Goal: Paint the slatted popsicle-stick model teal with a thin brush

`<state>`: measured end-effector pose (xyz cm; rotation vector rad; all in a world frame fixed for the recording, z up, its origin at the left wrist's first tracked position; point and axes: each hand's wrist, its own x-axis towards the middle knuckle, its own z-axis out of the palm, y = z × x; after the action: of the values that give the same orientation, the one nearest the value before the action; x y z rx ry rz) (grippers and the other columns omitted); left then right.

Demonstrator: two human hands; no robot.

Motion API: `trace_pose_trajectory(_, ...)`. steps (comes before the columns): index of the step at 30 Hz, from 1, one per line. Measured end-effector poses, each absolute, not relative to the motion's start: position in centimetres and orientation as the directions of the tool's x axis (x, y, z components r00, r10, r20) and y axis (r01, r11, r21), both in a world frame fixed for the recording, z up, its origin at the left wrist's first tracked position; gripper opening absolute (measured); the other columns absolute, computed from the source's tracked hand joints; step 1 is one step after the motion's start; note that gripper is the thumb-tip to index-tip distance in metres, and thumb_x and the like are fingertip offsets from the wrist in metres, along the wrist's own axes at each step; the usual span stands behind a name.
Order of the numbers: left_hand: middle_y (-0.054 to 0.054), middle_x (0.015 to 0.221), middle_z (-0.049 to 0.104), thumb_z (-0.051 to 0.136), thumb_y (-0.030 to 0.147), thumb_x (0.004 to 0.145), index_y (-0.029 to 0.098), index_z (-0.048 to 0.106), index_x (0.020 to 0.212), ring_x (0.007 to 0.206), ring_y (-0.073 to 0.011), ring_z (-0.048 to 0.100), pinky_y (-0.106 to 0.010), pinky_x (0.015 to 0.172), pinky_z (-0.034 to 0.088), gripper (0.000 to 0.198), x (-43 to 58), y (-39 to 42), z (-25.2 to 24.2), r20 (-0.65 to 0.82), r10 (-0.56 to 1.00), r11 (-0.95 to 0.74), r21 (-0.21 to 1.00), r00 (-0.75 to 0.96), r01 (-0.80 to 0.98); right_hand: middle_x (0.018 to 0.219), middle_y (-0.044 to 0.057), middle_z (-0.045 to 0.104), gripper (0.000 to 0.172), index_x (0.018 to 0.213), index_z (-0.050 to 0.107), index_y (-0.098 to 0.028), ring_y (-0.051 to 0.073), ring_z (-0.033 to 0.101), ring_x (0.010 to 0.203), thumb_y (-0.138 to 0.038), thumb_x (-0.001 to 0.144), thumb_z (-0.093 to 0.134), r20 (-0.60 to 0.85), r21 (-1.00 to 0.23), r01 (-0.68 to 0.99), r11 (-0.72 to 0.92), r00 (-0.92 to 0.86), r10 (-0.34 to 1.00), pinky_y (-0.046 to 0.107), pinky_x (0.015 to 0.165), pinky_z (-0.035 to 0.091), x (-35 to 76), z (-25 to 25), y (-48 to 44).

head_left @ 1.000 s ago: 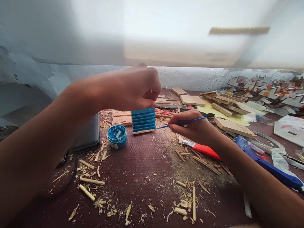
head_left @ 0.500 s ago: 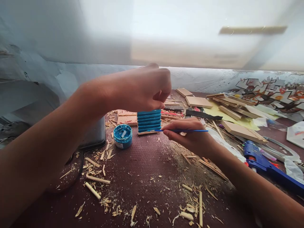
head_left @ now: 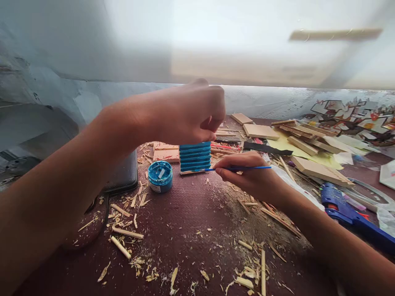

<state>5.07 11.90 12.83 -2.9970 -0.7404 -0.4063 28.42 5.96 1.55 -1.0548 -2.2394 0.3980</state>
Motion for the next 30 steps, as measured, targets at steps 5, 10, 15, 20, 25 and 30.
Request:
trace_pose_trajectory(5, 0.001, 0.066, 0.062, 0.065, 0.023, 0.086, 0.014, 0.077, 0.076, 0.064, -0.0109, 0.053, -0.029, 0.063, 0.031, 0.018, 5.0, 11.7, 13.0, 0.234, 0.466, -0.880, 0.029, 0.853, 0.473, 0.069, 0.003, 0.072, 0.020, 0.080, 0.077, -0.016, 0.011, 0.057, 0.060, -0.022, 0.096, 0.067, 0.425, -0.592, 0.566, 0.573, -0.385, 0.819, 0.028, 0.054, 0.043, 28.2, 1.9, 5.5)
trace_pose_trajectory(10, -0.001, 0.069, 0.066, 0.064, 0.017, 0.087, 0.017, 0.076, 0.075, 0.065, -0.0135, 0.054, -0.032, 0.065, 0.032, 0.017, 4.9, 11.4, 13.1, 0.242, 0.434, -0.900, 0.068, 0.867, 0.431, 0.063, 0.001, 0.067, 0.022, 0.078, 0.076, -0.015, 0.009, 0.051, 0.055, -0.024, 0.096, 0.068, 0.381, -0.649, 0.521, 0.554, -0.408, 0.830, 0.027, 0.049, 0.038, 27.9, 1.5, 5.6)
trace_pose_trajectory(15, 0.000, 0.068, 0.067, 0.068, 0.017, 0.084, 0.018, 0.076, 0.074, 0.064, -0.0135, 0.057, -0.031, 0.065, 0.033, 0.013, 5.1, 11.8, 13.0, 0.258, 0.433, -0.900, 0.072, 0.864, 0.429, 0.055, -0.002, 0.059, 0.034, 0.066, 0.069, -0.016, 0.008, 0.044, 0.052, -0.028, 0.098, 0.068, 0.336, -0.702, 0.516, 0.490, -0.367, 0.868, 0.027, 0.047, 0.032, 27.8, 1.3, 5.8)
trace_pose_trajectory(20, 0.002, 0.065, 0.065, 0.068, 0.017, 0.083, 0.017, 0.077, 0.075, 0.062, -0.0122, 0.056, -0.029, 0.066, 0.034, 0.012, 5.3, 11.8, 13.0, 0.237, 0.462, -0.885, 0.063, 0.855, 0.461, 0.052, -0.003, 0.050, 0.043, 0.061, 0.065, -0.016, 0.007, 0.037, 0.051, -0.033, 0.099, 0.070, 0.286, -0.714, 0.564, 0.415, -0.306, 0.908, 0.029, 0.047, 0.027, 27.9, 1.6, 5.8)
trace_pose_trajectory(25, -0.001, 0.068, 0.066, 0.065, 0.015, 0.086, 0.017, 0.077, 0.076, 0.067, -0.0136, 0.057, -0.030, 0.067, 0.033, 0.016, 5.2, 11.3, 13.3, 0.228, 0.435, -0.899, 0.055, 0.871, 0.435, 0.049, -0.003, 0.048, 0.048, 0.058, 0.066, -0.016, 0.008, 0.035, 0.051, -0.041, 0.098, 0.071, 0.242, -0.720, 0.594, 0.358, -0.269, 0.932, 0.031, 0.046, 0.024, 28.6, 1.4, 6.2)
trace_pose_trajectory(30, -0.002, 0.066, 0.065, 0.065, 0.015, 0.088, 0.018, 0.075, 0.072, 0.066, -0.0143, 0.053, -0.033, 0.068, 0.034, 0.019, 5.0, 11.1, 13.4, 0.236, 0.414, -0.909, 0.059, 0.879, 0.412, 0.052, 0.000, 0.055, 0.042, 0.069, 0.077, -0.013, 0.009, 0.039, 0.051, -0.046, 0.094, 0.073, 0.199, -0.760, 0.574, 0.304, -0.240, 0.950, 0.030, 0.045, 0.025, 29.0, 1.3, 6.4)
